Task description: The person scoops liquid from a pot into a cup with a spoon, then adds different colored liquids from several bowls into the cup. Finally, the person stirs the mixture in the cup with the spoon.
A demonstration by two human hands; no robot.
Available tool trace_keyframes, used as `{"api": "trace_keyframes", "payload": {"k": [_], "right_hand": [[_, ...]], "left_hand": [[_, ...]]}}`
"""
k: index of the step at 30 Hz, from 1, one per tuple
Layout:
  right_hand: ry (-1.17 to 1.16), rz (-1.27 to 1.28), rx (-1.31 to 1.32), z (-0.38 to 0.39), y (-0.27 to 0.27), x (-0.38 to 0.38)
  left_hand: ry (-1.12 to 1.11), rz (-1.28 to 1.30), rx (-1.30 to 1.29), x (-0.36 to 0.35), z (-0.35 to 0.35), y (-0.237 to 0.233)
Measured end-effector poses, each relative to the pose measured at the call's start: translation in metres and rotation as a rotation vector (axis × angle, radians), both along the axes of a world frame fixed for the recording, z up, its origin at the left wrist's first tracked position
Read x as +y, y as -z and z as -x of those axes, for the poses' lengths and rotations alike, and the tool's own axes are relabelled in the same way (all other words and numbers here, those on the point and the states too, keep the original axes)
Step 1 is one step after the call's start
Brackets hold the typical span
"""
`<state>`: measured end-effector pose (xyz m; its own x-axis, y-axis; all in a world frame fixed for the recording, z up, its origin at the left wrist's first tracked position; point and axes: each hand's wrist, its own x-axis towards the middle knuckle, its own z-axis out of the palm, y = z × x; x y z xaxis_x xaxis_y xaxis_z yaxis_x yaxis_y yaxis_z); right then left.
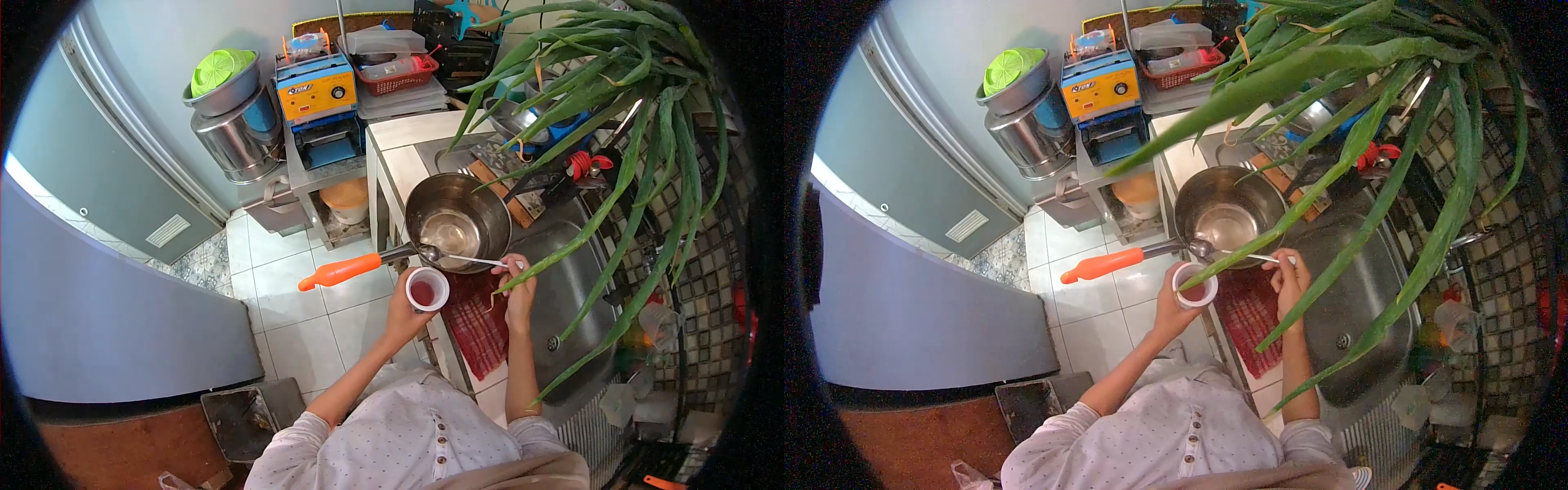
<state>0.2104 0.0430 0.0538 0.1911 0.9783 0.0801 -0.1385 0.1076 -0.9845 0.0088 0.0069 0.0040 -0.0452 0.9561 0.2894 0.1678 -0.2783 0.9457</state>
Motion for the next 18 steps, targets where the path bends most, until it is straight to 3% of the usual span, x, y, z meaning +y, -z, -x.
{"api": "trace_keyframes", "payload": {"k": [13, 18], "right_hand": [[0.084, 0.007, 0.13, -0.007, -0.039, -0.023], [-0.092, -0.011, -0.026, -0.006, -0.047, -0.032]], "left_hand": [[0.007, 0.005, -0.023, 0.003, -0.001, 0.003], [0.003, -0.021, -0.019, 0.004, -0.002, 0.007]]}}
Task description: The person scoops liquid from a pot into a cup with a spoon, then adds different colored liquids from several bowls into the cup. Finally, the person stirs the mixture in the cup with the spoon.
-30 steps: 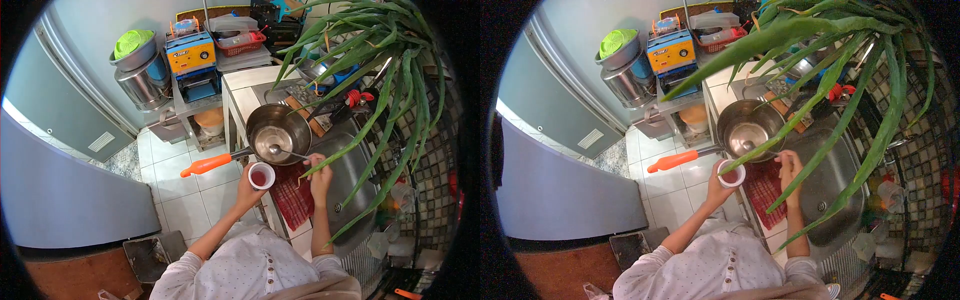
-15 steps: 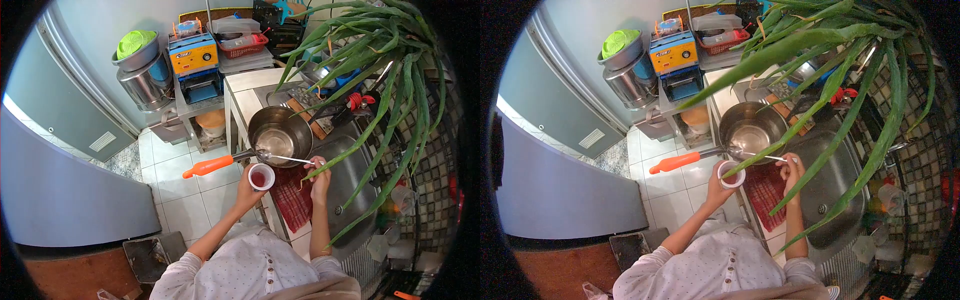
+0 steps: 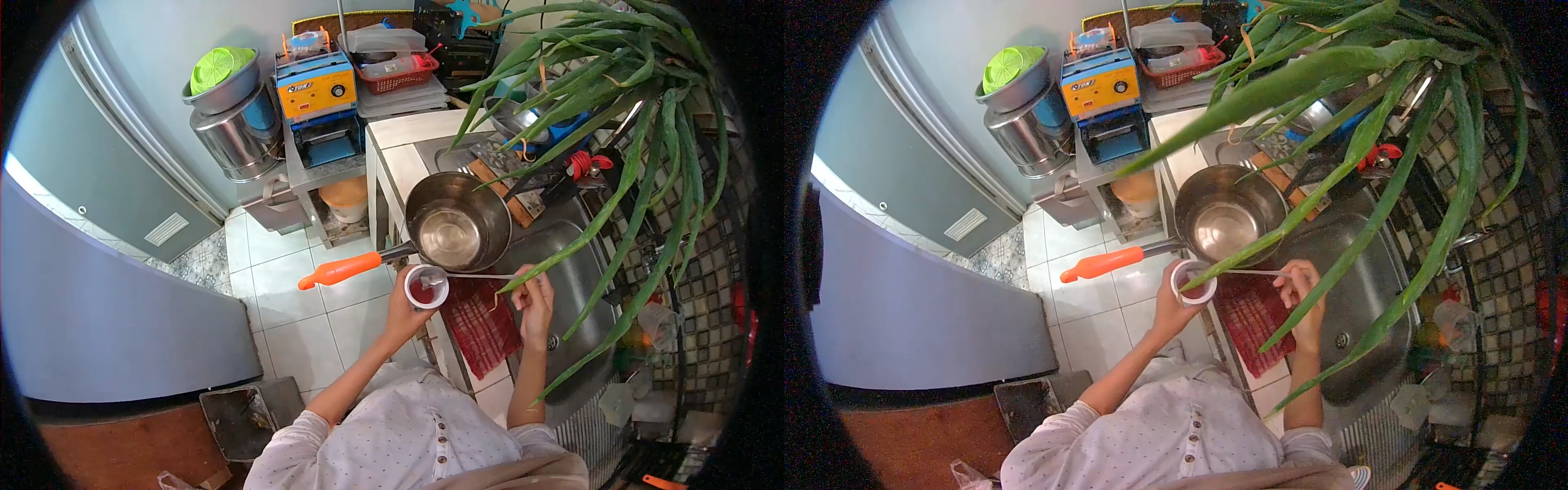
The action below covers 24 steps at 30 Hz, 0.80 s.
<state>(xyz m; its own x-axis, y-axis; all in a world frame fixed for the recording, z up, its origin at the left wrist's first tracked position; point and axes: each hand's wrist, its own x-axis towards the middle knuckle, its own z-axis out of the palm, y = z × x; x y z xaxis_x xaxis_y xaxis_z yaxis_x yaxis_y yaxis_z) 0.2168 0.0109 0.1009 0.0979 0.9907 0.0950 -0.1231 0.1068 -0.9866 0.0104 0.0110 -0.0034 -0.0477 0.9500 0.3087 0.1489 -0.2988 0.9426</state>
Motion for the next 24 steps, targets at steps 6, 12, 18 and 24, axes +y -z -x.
{"api": "trace_keyframes", "payload": {"k": [6, 12, 18, 24], "right_hand": [[0.029, -0.036, 0.111, -0.001, 0.0, 0.002], [0.204, -0.042, 0.03, -0.005, 0.015, 0.019], [0.087, -0.062, -0.354, 0.006, 0.035, 0.029], [0.039, 0.008, -0.119, 0.006, 0.043, 0.032]], "left_hand": [[-0.025, 0.044, 0.002, -0.003, 0.001, -0.005], [-0.026, 0.042, -0.003, -0.003, 0.0, -0.001], [-0.019, 0.053, 0.002, -0.006, 0.001, -0.012], [-0.012, 0.04, -0.007, -0.005, 0.004, -0.009]]}}
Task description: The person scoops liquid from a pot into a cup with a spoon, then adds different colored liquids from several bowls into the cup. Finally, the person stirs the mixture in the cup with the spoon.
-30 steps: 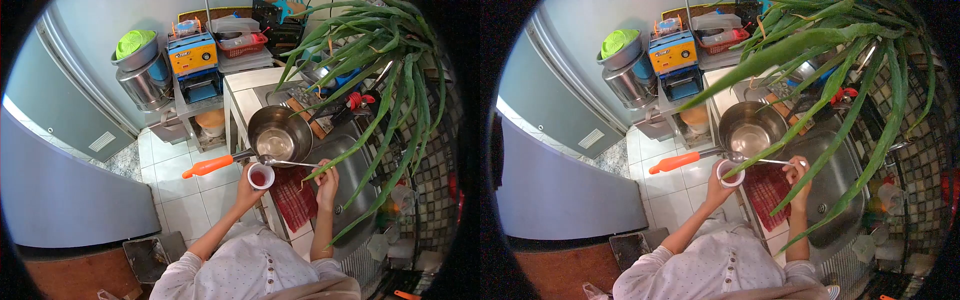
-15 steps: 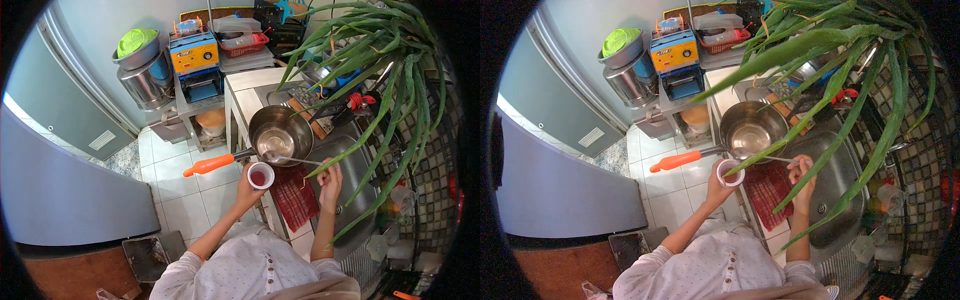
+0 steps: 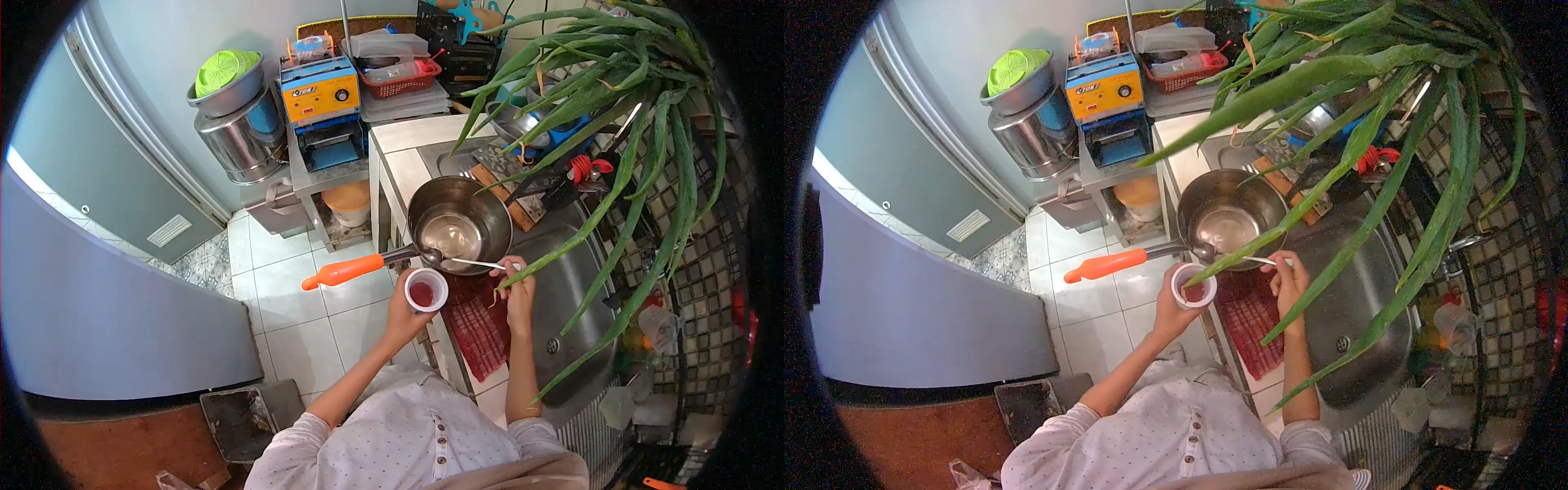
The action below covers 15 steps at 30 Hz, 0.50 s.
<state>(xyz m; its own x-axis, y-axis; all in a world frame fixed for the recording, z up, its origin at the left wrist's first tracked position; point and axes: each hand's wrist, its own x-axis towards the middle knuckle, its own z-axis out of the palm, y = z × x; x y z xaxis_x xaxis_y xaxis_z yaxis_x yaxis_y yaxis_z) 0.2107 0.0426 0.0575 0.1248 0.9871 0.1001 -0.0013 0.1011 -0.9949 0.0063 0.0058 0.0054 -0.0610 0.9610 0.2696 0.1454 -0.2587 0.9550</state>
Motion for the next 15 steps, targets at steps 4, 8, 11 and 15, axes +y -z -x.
{"api": "trace_keyframes", "payload": {"k": [4, 8, 11, 15], "right_hand": [[0.073, 0.045, 0.164, -0.003, -0.008, -0.002], [0.09, 0.05, 0.235, -0.004, -0.023, -0.009], [0.124, 0.025, 0.326, -0.004, -0.035, -0.013], [0.044, 0.027, 0.287, -0.011, -0.04, -0.02]], "left_hand": [[-0.007, -0.003, 0.013, -0.001, -0.001, -0.001], [-0.01, 0.001, 0.023, -0.001, -0.002, -0.002], [-0.005, 0.0, 0.009, -0.001, -0.002, -0.003], [-0.002, 0.016, -0.015, -0.001, -0.002, -0.003]]}}
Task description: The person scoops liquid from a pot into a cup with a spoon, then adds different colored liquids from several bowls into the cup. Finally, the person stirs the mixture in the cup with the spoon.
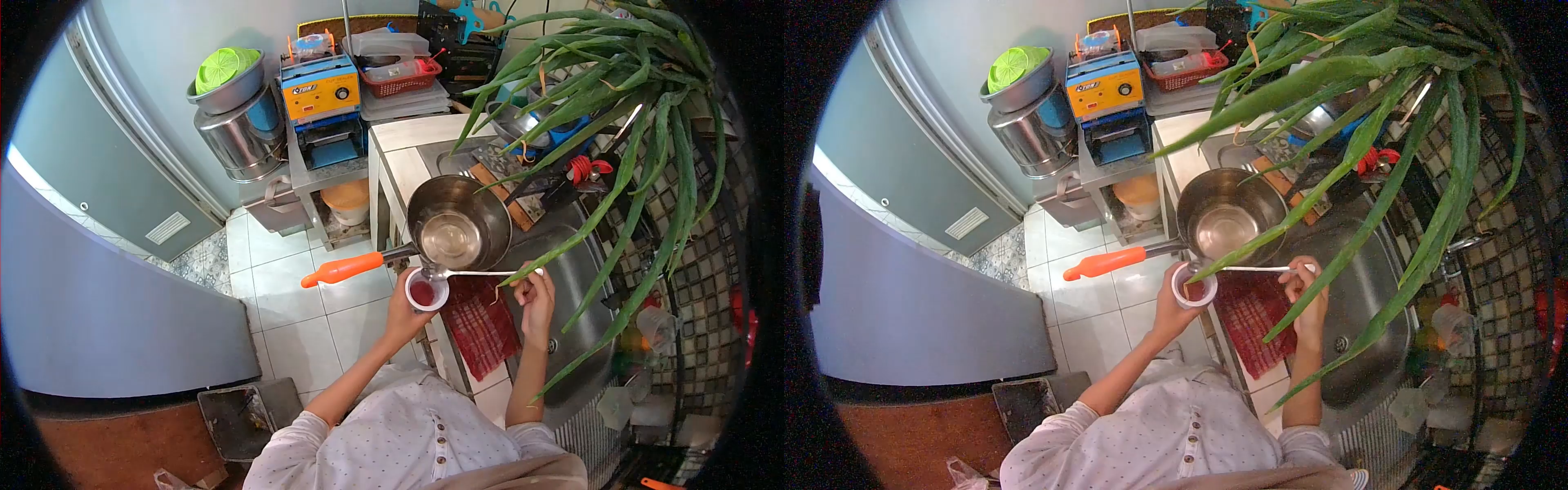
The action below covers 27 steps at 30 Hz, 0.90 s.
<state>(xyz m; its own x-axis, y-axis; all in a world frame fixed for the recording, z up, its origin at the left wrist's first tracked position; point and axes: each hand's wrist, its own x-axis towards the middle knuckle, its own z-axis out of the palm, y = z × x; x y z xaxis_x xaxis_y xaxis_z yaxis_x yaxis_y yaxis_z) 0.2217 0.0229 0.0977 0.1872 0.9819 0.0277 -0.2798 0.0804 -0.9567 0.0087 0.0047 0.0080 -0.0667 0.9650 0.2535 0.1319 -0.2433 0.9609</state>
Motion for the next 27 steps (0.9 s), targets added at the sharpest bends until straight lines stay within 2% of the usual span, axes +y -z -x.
{"api": "trace_keyframes", "payload": {"k": [8, 10, 11, 13, 20, 24, 26, 27], "right_hand": [[-0.074, -0.059, -0.121, -0.003, -0.005, -0.004], [0.083, -0.101, -0.076, -0.004, -0.002, 0.002], [0.083, -0.104, -0.075, -0.004, 0.0, 0.006], [0.156, -0.11, -0.203, -0.006, 0.007, 0.014], [0.101, -0.116, -0.45, 0.001, 0.05, 0.035], [0.107, -0.061, -0.412, 0.004, 0.049, 0.035], [0.083, 0.009, -0.235, 0.003, 0.045, 0.035], [0.083, 0.01, -0.235, 0.003, 0.044, 0.034]], "left_hand": [[0.006, -0.006, 0.016, -0.001, 0.0, -0.001], [0.0, -0.004, 0.024, -0.002, 0.0, -0.001], [-0.005, -0.027, 0.043, -0.002, 0.0, -0.001], [-0.009, -0.053, 0.062, -0.003, 0.0, -0.004], [-0.011, -0.021, 0.032, -0.007, -0.002, -0.008], [-0.017, -0.037, 0.03, -0.006, -0.001, -0.004], [-0.024, -0.041, 0.027, -0.007, -0.001, -0.005], [-0.033, -0.045, 0.022, -0.007, -0.001, -0.007]]}}
